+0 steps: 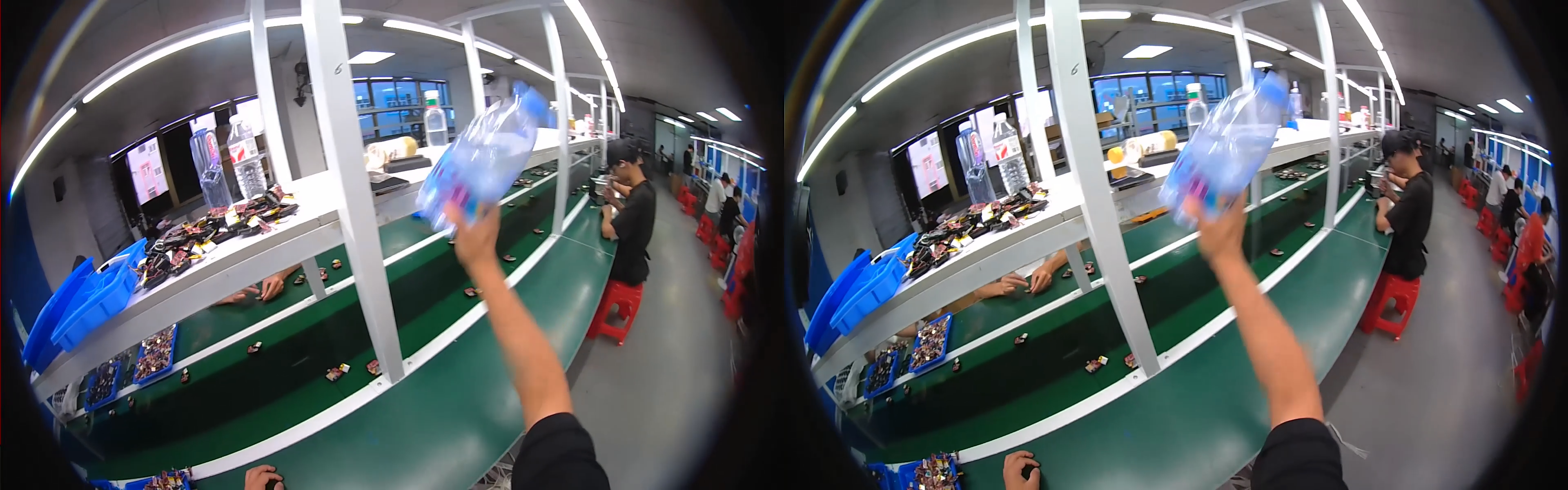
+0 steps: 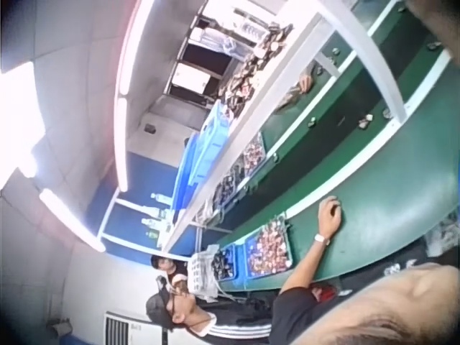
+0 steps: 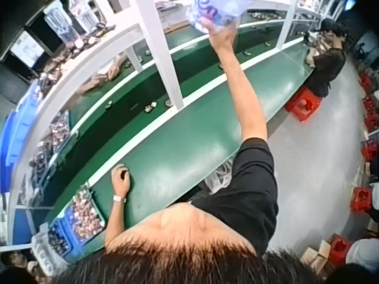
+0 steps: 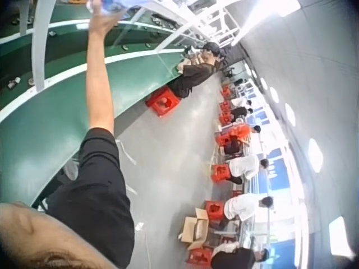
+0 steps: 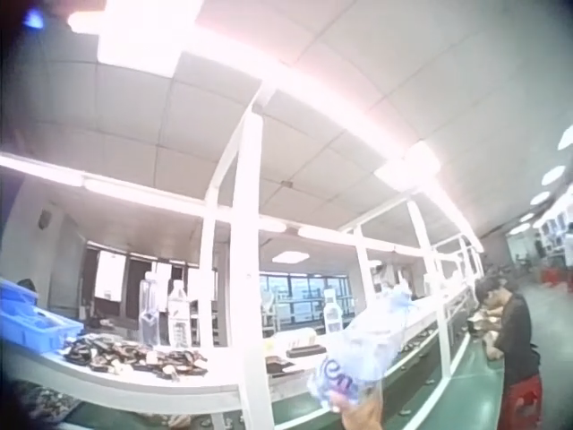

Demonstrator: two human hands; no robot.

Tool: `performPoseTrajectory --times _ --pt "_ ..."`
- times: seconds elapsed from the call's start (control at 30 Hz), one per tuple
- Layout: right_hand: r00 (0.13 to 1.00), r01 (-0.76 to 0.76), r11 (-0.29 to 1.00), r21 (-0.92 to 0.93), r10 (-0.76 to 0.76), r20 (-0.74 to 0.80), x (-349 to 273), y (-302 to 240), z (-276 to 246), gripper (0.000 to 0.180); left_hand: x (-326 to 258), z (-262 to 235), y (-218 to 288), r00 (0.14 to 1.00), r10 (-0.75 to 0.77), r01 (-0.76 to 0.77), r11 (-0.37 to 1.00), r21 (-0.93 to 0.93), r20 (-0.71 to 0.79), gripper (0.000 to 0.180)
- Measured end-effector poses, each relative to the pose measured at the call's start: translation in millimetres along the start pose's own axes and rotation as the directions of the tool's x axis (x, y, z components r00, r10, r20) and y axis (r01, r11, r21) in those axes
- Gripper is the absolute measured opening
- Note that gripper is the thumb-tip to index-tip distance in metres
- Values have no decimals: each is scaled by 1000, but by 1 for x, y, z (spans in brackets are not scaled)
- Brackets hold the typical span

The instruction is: Assembling small components on a factory production line belt.

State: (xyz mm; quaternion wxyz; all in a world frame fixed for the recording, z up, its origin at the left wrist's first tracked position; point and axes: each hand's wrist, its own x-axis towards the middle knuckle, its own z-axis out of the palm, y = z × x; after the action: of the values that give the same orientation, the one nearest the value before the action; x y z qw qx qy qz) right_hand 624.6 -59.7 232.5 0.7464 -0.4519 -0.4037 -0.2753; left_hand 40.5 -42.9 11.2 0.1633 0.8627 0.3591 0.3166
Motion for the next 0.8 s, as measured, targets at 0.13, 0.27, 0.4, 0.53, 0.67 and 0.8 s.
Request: performPoseTrajectory --times 0.13,0.27,0.4,0.53,0.67,0.8 --pt "843 -460 864 205 353 405 -178 -69 -30 94 -7 0 -4 997 77 -77 997 9 8 13" --pt "606 -365 922 -129 341 719 -276 -136 -35 90 -13 -8 -15 999 25 -28 995 -98 -30 15" --pt "357 -499 862 -92 301 884 -344 -167 -15 88 -12 1 -27 982 -185 145 844 -517 -27 30" --pt "361 -556 831 -11 254 897 -382 -203 35 94 -18 1 -40 994 -20 -68 685 -725 -112 65" --pt "65 -629 748 211 -221 973 -410 -229 87 95 -27 -14 -46 927 -15 -285 622 -729 -375 94" --pt "584 -387 899 204 68 809 -315 -213 94 48 -12 2 -40 972 -54 -97 793 -602 -228 135"
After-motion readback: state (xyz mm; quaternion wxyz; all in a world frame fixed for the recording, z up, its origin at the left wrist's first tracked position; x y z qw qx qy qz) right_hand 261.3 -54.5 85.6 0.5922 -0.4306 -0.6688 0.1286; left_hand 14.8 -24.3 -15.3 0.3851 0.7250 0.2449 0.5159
